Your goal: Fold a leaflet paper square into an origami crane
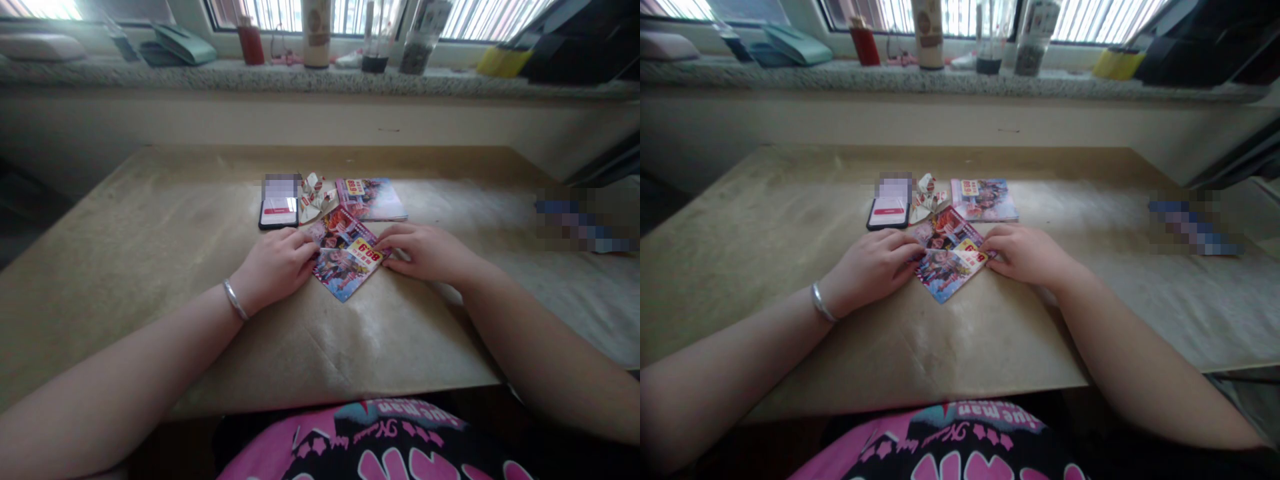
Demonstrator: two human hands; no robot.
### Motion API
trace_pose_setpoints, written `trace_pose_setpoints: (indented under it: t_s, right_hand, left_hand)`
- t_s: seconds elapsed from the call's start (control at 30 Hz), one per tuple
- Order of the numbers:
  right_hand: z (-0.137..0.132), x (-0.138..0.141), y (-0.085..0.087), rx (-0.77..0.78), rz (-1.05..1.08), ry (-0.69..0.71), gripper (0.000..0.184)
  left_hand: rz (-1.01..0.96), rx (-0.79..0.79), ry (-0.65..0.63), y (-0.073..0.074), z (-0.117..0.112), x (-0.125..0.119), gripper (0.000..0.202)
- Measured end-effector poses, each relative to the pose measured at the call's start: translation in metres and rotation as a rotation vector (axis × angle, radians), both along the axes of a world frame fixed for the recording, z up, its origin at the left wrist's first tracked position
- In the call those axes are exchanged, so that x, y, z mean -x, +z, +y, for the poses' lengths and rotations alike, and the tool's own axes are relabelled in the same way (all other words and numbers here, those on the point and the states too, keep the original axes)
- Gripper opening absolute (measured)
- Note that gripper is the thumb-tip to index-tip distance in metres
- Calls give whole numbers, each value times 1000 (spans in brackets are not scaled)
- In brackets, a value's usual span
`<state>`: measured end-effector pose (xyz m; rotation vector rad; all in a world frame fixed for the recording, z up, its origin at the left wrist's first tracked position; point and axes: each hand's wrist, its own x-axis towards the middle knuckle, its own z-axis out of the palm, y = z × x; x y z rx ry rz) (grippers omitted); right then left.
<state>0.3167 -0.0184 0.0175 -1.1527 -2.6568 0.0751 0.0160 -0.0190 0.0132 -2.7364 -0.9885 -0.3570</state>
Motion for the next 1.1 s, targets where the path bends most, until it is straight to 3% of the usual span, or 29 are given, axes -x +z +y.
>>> trace_pose_setpoints:
  t_s: [0.27,0.47,0.8,1.1]
  right_hand:
    - [-1,11,-2,-72,1,146,19]
    - [-2,12,-4,-21,44,151,29]
    - [-2,16,-5,-70,49,166,20]
    - [-8,23,-6,-42,63,101,19]
  left_hand:
    - [-34,86,-107,-2,1,1,32]
    - [-11,136,-185,-3,2,2,48]
    - [-23,149,-243,-4,4,5,32]
    - [1,225,-284,2,2,4,52]
